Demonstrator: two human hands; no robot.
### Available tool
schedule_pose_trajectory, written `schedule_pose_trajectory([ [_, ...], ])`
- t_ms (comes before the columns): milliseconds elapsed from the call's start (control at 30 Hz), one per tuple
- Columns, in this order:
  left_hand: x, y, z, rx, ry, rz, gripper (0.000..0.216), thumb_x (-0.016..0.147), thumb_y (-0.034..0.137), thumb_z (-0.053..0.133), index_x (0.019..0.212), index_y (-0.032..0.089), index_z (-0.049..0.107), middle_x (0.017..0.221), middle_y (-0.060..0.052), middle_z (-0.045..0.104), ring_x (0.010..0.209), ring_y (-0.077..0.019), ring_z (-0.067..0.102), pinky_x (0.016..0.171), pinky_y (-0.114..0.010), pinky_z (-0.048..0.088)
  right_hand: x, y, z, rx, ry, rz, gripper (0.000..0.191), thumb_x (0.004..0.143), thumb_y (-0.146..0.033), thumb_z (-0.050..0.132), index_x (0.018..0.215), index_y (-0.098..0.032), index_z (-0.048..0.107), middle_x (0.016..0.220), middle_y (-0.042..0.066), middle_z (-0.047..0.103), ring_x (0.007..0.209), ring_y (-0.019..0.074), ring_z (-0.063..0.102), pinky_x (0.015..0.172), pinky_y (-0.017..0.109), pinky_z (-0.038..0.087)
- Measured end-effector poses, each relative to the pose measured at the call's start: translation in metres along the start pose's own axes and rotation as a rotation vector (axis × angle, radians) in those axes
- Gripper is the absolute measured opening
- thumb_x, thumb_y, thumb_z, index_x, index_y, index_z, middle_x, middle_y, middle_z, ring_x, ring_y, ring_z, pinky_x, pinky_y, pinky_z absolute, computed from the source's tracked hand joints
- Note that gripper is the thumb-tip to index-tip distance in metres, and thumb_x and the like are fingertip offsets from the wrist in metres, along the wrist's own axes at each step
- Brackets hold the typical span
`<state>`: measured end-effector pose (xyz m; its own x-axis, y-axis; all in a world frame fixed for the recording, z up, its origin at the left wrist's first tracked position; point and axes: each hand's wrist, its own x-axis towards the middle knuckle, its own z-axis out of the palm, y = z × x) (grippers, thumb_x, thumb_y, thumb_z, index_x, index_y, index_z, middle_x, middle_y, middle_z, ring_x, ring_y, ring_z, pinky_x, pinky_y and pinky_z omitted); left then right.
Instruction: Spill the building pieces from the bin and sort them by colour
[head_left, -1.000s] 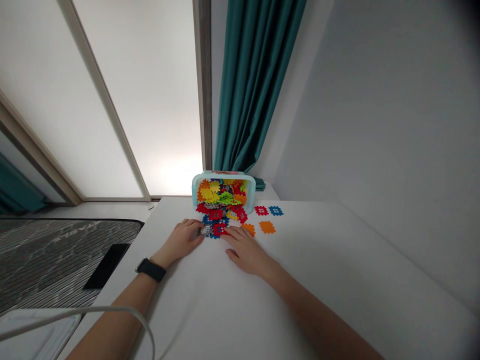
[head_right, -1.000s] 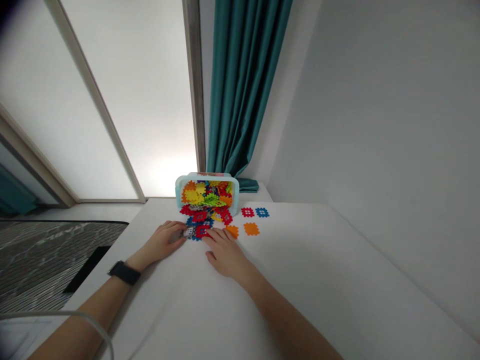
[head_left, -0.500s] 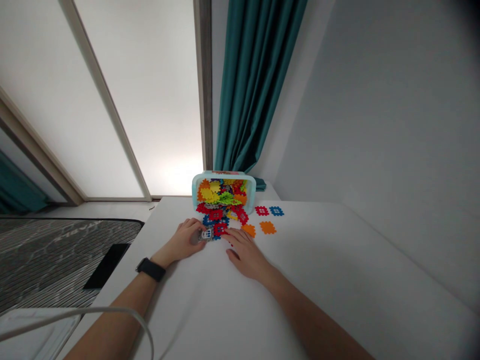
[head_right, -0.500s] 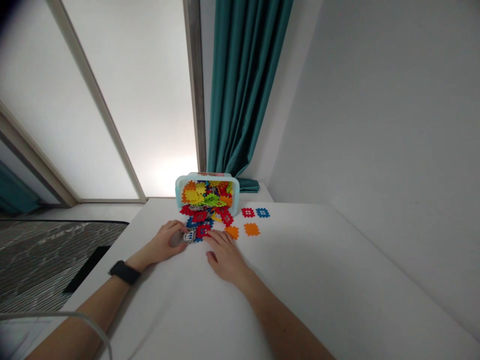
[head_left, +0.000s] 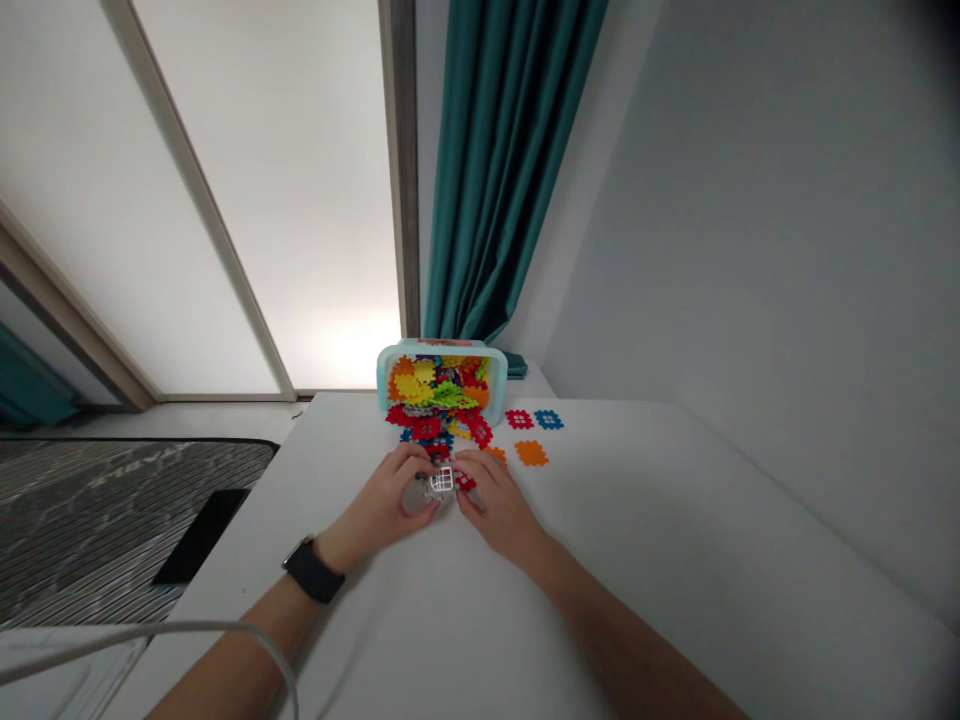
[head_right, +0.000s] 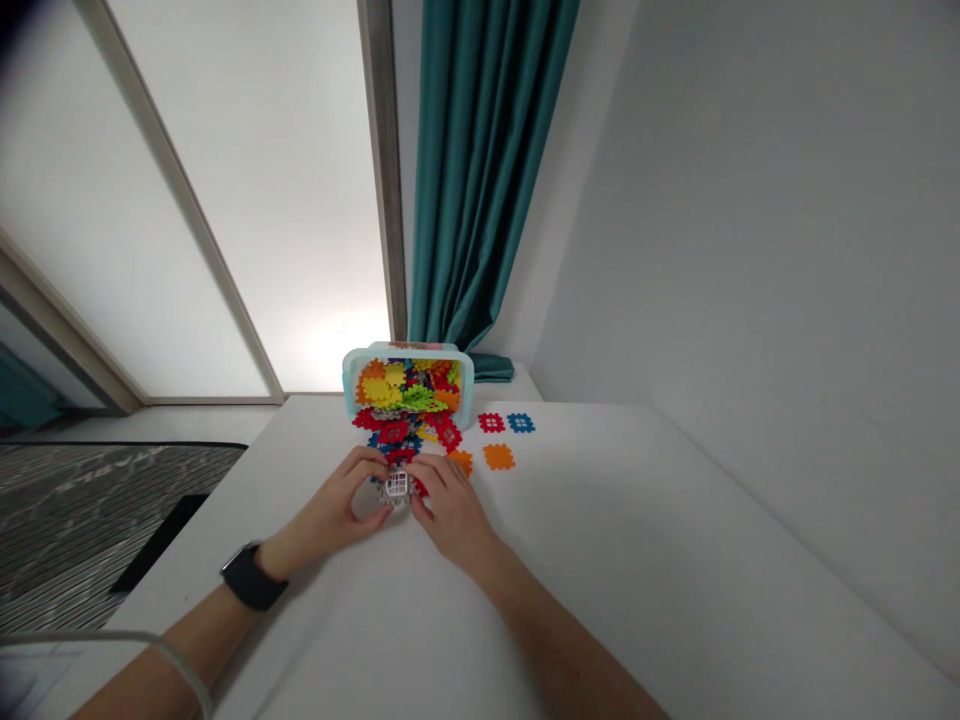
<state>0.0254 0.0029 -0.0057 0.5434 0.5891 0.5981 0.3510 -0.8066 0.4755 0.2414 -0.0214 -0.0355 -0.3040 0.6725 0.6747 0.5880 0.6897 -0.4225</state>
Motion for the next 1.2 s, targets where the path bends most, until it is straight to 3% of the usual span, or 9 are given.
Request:
schedule_pose_trajectory([
  [300,0.001,0.006,0.006,-0.241,-0.006,-0.149,0.015,0.086,0.025,0.064,0.099,0.021,0.056,0.104,-0.007,0.060,0.097,-0.0212,0.058,0.088,-0.037,0.050,0.000,-0.005,-0.005,-0.063,0.044,-0.032,0.024,0.090,-0.011,0.057,0.107,-0.025,0.066,0.113,0.010,0.062,0.107,0.0244,0.060,0.092,0.041,0.053],
  [533,0.000,0.002,0.006,-0.329,-0.041,-0.281,0.021,0.093,0.041,0.060,0.099,0.020,0.063,0.097,-0.006,0.066,0.088,-0.0200,0.061,0.085,-0.036,0.052,0.004,-0.009,-0.003,0.135,0.076,0.153,0.008,0.094,-0.023,0.058,0.090,-0.022,0.064,0.086,0.005,0.064,0.084,0.0203,0.061,0.075,0.032,0.051],
  [767,0.000,-0.006,0.012,-0.352,0.049,-0.397,0.024,0.094,0.040,0.059,0.098,0.019,0.068,0.090,-0.005,0.072,0.086,-0.0200,0.065,0.083,-0.035,0.053,0.005,-0.018,0.000,0.341,0.051,0.349,0.019,0.093,-0.031,0.058,0.076,-0.021,0.057,0.076,0.000,0.057,0.075,0.0166,0.055,0.066,0.026,0.045],
  [967,0.000,0.002,0.006,-0.148,0.105,-0.267,0.025,0.097,0.036,0.055,0.114,0.022,0.066,0.102,-0.008,0.071,0.093,-0.0216,0.065,0.086,-0.037,0.053,0.005,-0.027,0.001,0.435,0.032,0.458,0.029,0.092,-0.039,0.058,0.071,-0.021,0.053,0.072,-0.001,0.055,0.070,0.0151,0.053,0.065,0.025,0.044],
  [1133,-0.002,0.005,0.003,0.187,0.140,-0.070,0.060,0.081,0.045,0.076,0.132,0.023,0.054,0.121,-0.013,0.062,0.111,-0.0299,0.059,0.095,-0.047,0.049,0.006,-0.026,0.003,0.551,0.073,0.576,0.032,0.091,-0.043,0.058,0.070,-0.020,0.054,0.069,-0.002,0.054,0.065,0.0139,0.050,0.061,0.025,0.042],
  [1200,-0.003,0.004,0.002,0.285,0.140,-0.022,0.059,0.081,0.046,0.076,0.131,0.024,0.054,0.124,-0.014,0.060,0.114,-0.0312,0.057,0.098,-0.048,0.047,0.006,-0.026,0.003,0.583,0.072,0.604,0.034,0.090,-0.045,0.059,0.068,-0.020,0.054,0.067,-0.003,0.052,0.064,0.0136,0.049,0.059,0.025,0.040],
])
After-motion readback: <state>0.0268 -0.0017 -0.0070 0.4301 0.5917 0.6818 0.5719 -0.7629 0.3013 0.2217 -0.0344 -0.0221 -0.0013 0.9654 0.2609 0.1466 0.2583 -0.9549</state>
